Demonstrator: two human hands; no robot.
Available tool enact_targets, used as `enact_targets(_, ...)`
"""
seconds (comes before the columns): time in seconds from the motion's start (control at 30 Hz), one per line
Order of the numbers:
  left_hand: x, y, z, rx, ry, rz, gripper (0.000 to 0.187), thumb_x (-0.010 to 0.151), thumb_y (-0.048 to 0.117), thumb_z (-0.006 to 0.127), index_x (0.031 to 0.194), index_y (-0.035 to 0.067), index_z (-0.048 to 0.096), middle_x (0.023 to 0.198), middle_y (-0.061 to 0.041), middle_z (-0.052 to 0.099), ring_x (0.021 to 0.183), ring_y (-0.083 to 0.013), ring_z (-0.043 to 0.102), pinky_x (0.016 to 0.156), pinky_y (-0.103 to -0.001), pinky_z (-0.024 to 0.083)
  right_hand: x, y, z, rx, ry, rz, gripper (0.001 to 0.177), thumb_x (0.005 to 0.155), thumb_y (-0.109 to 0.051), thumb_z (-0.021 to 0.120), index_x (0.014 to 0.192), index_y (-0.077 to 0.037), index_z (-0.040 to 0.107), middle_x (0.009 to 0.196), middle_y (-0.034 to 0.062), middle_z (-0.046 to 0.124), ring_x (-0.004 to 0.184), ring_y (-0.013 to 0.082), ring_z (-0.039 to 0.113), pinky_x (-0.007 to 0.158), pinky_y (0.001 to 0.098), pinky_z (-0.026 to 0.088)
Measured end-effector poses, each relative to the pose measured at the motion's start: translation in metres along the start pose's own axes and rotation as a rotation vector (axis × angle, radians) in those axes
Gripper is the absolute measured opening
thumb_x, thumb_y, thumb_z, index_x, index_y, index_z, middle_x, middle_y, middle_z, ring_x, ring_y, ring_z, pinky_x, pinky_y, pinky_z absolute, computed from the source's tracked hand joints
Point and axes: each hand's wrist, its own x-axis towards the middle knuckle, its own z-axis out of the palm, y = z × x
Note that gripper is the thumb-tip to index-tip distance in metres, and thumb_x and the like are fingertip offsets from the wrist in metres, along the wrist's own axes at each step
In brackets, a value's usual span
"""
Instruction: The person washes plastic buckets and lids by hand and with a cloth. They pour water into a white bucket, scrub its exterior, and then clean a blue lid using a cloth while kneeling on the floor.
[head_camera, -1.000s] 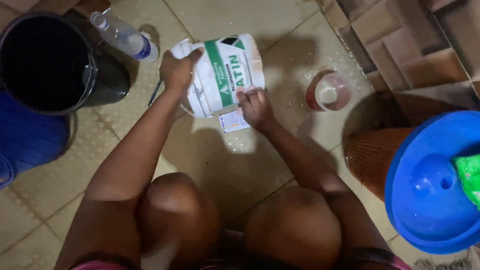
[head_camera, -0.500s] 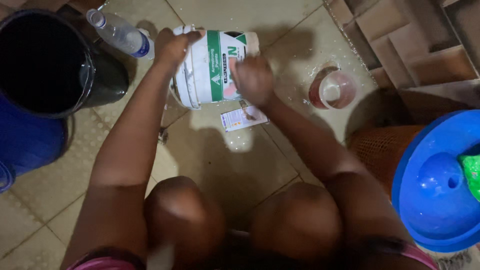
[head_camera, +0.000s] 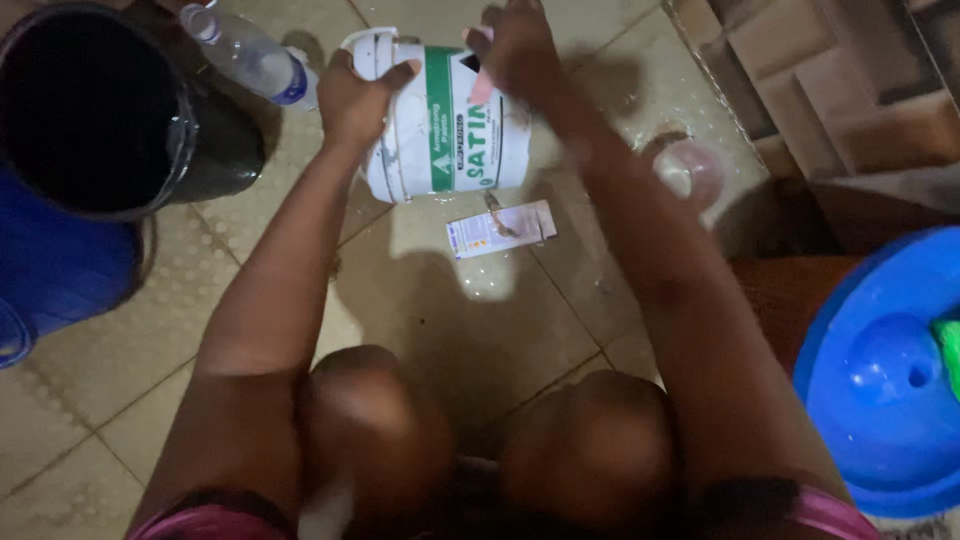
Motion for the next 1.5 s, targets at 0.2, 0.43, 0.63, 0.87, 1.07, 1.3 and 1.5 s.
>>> enact_targets(0.2,-0.010,0.008,-0.001,-0.003,-0.032,-0.105,0.063,0.071,0.046,0.090,0.111,0.003,0.067,0.100,-0.012,0.078,0.092,-0.0254,0.077,0.083,-0.037,0.058,-0.102,-0.078,0.037,0.246,0.032,0.388,0.047,0.099,-0.041,0.053,0.127,-0.002,0.058,0.117,0.0175,0.064,0.110,0.0323,0.068,0.098,0.0463,0.055)
enact_targets(0.43,-0.006,0.003,-0.005,0.018,-0.065,0.102,0.065,0.075,0.051,0.087,0.108,0.000,0.064,0.100,-0.016,0.078,0.092,-0.0287,0.078,0.083,-0.039,0.058,-0.099,-0.062,0.072,-0.608,-0.048,-0.334,0.057,0.103,-0.020,0.051,0.151,0.008,0.037,0.153,0.0328,0.040,0.140,0.0424,0.046,0.116,0.0506,0.036)
enact_targets(0.63,-0.012,-0.003,-0.003,0.151,0.010,-0.002,0.068,0.083,0.062,0.078,0.106,0.000,0.064,0.095,-0.023,0.074,0.090,-0.0373,0.072,0.081,-0.044,0.054,-0.003,-0.037,0.038,-0.388,-0.383,-0.098,0.026,0.108,-0.022,0.052,0.127,-0.007,0.063,0.134,0.0131,0.064,0.134,0.0302,0.058,0.110,0.0424,0.043)
enact_targets(0.87,-0.002,-0.021,0.012,-0.020,0.074,0.007,0.058,0.089,0.054,0.073,0.099,-0.003,0.066,0.089,-0.023,0.073,0.083,-0.0349,0.072,0.078,-0.042,0.053,-0.132,-0.082,0.075,-0.330,0.003,-0.430,0.059,0.090,-0.003,0.049,0.148,0.011,0.050,0.159,0.0335,0.035,0.153,0.0442,0.029,0.124,0.0553,0.024)
enact_targets(1.07,-0.005,-0.005,0.005,-0.091,0.042,0.039,0.050,0.085,0.049,0.075,0.098,0.000,0.070,0.087,-0.017,0.077,0.080,-0.0281,0.074,0.076,-0.039,0.055,-0.121,-0.046,0.072,0.069,-0.110,-0.363,0.036,0.102,-0.016,0.045,0.128,0.002,0.063,0.139,0.0221,0.060,0.136,0.0371,0.052,0.115,0.0538,0.034)
enact_targets(1.3,-0.006,-0.005,0.003,0.024,0.079,0.054,0.051,0.087,0.050,0.075,0.101,0.001,0.071,0.089,-0.018,0.075,0.082,-0.0311,0.073,0.077,-0.042,0.054,-0.036,-0.020,0.068,-0.141,0.210,-0.424,0.028,0.098,-0.009,0.060,0.123,-0.015,0.069,0.126,0.0134,0.070,0.131,0.0343,0.058,0.113,0.0485,0.044)
enact_targets(1.5,-0.001,-0.016,0.009,0.008,0.081,-0.005,0.056,0.087,0.051,0.075,0.094,-0.003,0.068,0.087,-0.022,0.074,0.082,-0.0340,0.071,0.078,-0.042,0.053,-0.143,-0.061,0.066,-0.217,0.043,-0.573,0.053,0.084,-0.001,0.064,0.137,0.006,0.061,0.137,0.0273,0.064,0.139,0.0412,0.052,0.111,0.0531,0.043)
